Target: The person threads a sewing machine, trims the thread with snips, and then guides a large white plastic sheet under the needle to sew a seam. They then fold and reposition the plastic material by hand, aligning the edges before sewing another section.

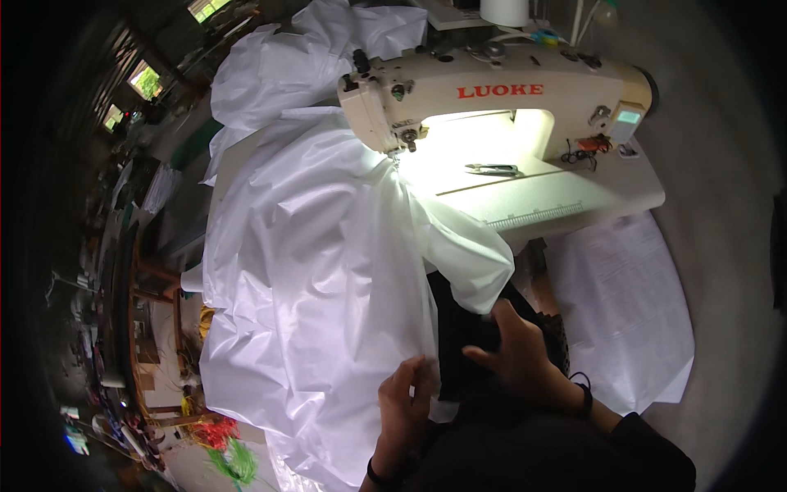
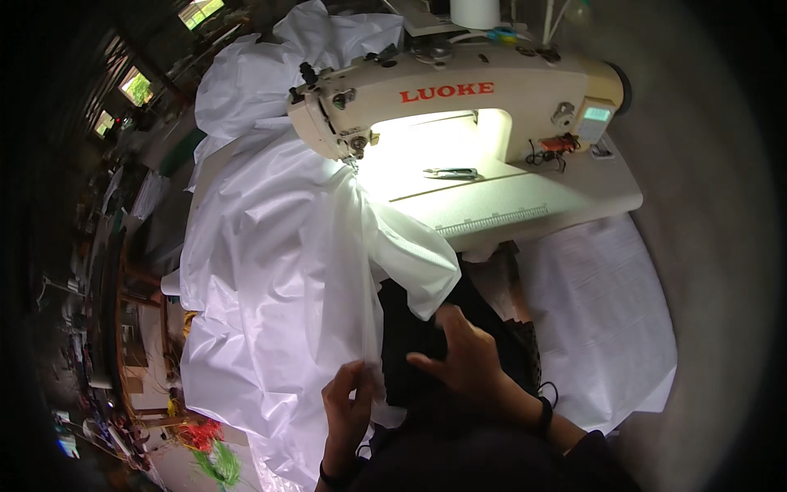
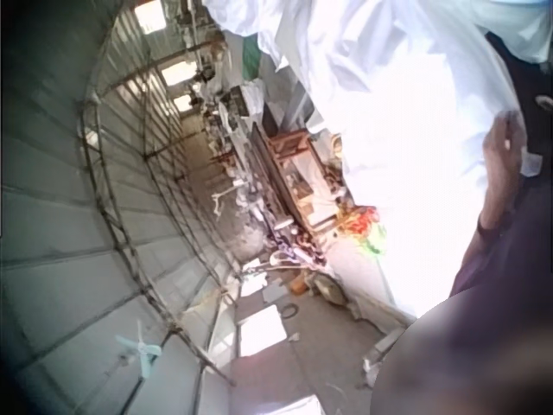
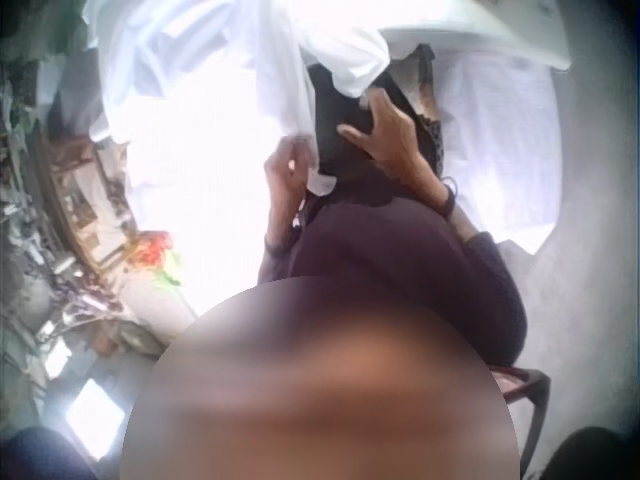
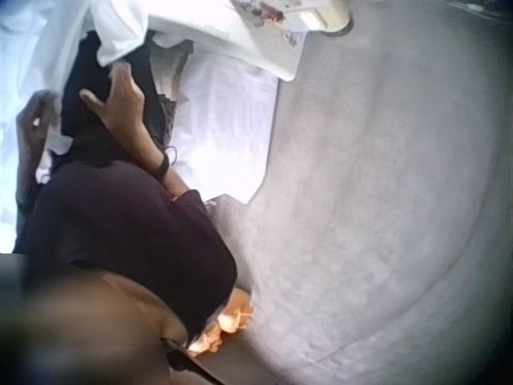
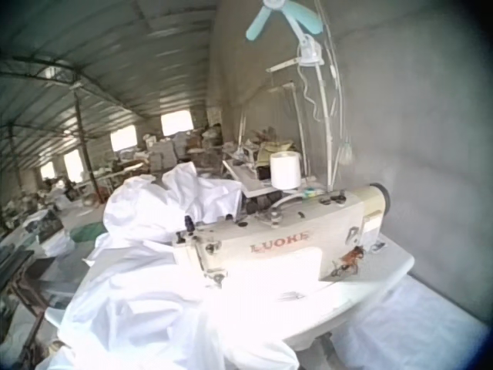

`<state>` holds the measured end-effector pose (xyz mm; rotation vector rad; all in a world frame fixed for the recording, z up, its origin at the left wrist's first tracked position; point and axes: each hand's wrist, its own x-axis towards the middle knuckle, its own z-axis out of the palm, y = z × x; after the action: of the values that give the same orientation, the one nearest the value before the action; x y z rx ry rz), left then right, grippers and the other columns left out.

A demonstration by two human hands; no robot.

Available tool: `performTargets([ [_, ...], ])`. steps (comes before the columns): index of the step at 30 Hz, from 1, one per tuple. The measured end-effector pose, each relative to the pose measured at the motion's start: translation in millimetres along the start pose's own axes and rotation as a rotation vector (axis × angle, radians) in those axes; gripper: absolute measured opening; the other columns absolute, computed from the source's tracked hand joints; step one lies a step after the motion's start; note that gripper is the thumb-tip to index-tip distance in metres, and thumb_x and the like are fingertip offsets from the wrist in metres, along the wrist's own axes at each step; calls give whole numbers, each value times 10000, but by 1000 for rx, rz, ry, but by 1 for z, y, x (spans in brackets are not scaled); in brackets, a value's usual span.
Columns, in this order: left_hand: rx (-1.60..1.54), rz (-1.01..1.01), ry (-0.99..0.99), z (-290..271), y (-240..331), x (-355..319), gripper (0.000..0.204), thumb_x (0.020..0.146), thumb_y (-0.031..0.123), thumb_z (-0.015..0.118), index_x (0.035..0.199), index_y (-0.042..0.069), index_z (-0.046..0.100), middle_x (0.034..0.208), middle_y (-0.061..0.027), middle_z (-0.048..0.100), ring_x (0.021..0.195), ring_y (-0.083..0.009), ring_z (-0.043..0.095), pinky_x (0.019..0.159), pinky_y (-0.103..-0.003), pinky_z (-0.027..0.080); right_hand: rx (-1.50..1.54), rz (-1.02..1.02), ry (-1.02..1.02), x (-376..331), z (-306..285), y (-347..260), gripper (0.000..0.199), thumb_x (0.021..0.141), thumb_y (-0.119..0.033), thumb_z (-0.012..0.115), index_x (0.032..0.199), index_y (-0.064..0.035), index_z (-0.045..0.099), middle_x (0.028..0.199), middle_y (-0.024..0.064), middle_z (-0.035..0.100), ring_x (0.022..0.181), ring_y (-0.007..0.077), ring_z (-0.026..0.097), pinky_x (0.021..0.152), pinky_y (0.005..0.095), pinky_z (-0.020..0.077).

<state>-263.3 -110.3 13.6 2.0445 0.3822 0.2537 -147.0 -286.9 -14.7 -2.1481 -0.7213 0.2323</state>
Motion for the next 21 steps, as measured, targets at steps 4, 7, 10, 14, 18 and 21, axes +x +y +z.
performTargets([
  [4, 0, 67, 21, 6, -6, 2, 110, 906, -5, 604, 1015, -12, 600, 773, -129, 678, 664, -216, 680, 599, -312, 516, 0, 105, 313, 40, 53, 27, 683, 796, -354, 789, 1285, 13, 485, 1178, 241, 583, 1092, 410, 580, 904, 458, 491],
  [7, -99, 43, 26, 3, -11, 0, 144, 898, -13, 598, 1042, -15, 594, 772, -113, 680, 664, -199, 675, 622, -303, 523, 124, 95, 467, 68, 71, 47, 650, 801, -315, 791, 1280, 2, 487, 1159, 214, 592, 1090, 363, 587, 923, 429, 477],
  [10, -113, 35, 47, -1, -13, -1, 137, 904, 9, 591, 1039, -16, 586, 774, -101, 673, 676, -176, 664, 643, -290, 522, 891, 253, 527, 77, 59, 59, 589, 820, -252, 786, 1264, -9, 485, 1192, 124, 577, 1092, 241, 568, 952, 385, 445],
  [14, -241, -72, 1, 2, -17, 2, 135, 907, 21, 588, 1037, -17, 577, 791, -91, 667, 703, -157, 656, 652, -279, 516, 227, 28, 771, 72, 34, 64, 721, 791, -295, 797, 1343, -15, 428, 1321, 141, 495, 1240, 264, 489, 1023, 424, 397],
  [18, -311, -149, -52, 7, -19, 6, 138, 908, 11, 572, 1042, -22, 571, 827, -78, 666, 734, -127, 645, 653, -264, 508, 95, 32, 607, 65, 47, 47, 587, 827, -200, 761, 1301, 10, 486, 1283, 144, 545, 1166, 276, 550, 954, 390, 450],
  [21, -316, -86, -34, 4, -19, 6, 153, 899, -21, 555, 1051, -21, 574, 843, -75, 662, 752, -117, 640, 665, -254, 505, 668, 128, 582, 64, 49, 39, 303, 867, -70, 687, 1142, 11, 588, 1048, 106, 633, 942, 268, 626, 827, 326, 497],
])
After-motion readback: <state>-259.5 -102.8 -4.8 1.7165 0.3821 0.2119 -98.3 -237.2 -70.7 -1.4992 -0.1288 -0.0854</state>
